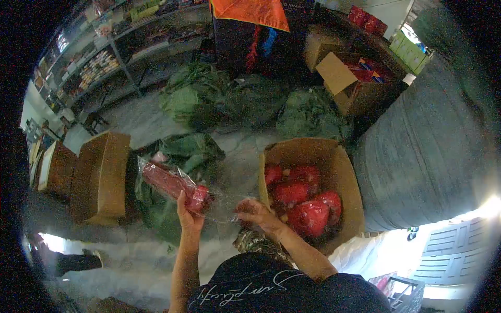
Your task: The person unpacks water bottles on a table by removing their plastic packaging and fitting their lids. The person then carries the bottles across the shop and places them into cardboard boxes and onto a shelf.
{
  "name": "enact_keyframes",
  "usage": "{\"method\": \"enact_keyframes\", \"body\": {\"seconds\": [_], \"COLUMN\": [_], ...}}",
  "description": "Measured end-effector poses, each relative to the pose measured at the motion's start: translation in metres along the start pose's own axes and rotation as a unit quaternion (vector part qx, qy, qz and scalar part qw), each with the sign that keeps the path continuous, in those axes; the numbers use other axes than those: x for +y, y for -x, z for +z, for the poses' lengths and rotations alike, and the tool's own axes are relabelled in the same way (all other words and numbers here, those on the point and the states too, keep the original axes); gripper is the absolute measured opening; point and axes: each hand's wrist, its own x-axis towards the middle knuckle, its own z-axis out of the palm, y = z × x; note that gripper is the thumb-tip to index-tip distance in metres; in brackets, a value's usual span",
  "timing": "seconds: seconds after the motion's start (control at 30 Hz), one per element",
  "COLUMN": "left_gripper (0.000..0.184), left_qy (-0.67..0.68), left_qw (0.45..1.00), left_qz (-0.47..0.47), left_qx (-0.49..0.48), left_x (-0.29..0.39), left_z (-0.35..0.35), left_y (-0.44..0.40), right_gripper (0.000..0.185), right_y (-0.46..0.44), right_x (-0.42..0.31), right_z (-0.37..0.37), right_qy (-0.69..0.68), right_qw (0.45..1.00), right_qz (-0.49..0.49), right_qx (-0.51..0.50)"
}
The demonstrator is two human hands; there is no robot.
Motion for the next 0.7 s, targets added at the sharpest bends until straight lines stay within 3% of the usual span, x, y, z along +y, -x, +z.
{"method": "enact_keyframes", "body": {"seconds": [0.23, 0.3, 0.4, 0.47, 0.7], "left_gripper": [0.05, 0.053, 0.052, 0.052, 0.061], "left_qy": [-0.007, 0.017, -0.012, -0.014, -0.04], "left_qw": [0.997, 0.993, 0.984, 0.987, 0.961], "left_qz": [-0.045, -0.093, -0.163, -0.161, -0.262], "left_qx": [-0.056, -0.074, -0.068, -0.015, -0.085], "left_x": [-0.007, -0.016, -0.019, -0.022, -0.027], "left_z": [0.062, 0.07, 0.097, 0.116, 0.117], "left_y": [-0.136, -0.164, -0.195, -0.224, -0.375], "right_gripper": [0.016, 0.019, 0.022, 0.022, 0.014], "right_y": [-0.129, -0.159, -0.204, -0.244, -0.375], "right_x": [-0.049, -0.063, -0.094, -0.105, -0.145], "right_z": [-0.055, -0.07, -0.076, -0.092, -0.149], "right_qy": [0.011, 0.169, 0.181, 0.189, 0.182], "right_qw": [0.998, 0.982, 0.975, 0.974, 0.978], "right_qz": [-0.04, -0.052, -0.089, -0.105, -0.098], "right_qx": [0.057, 0.072, 0.089, 0.069, 0.022]}}
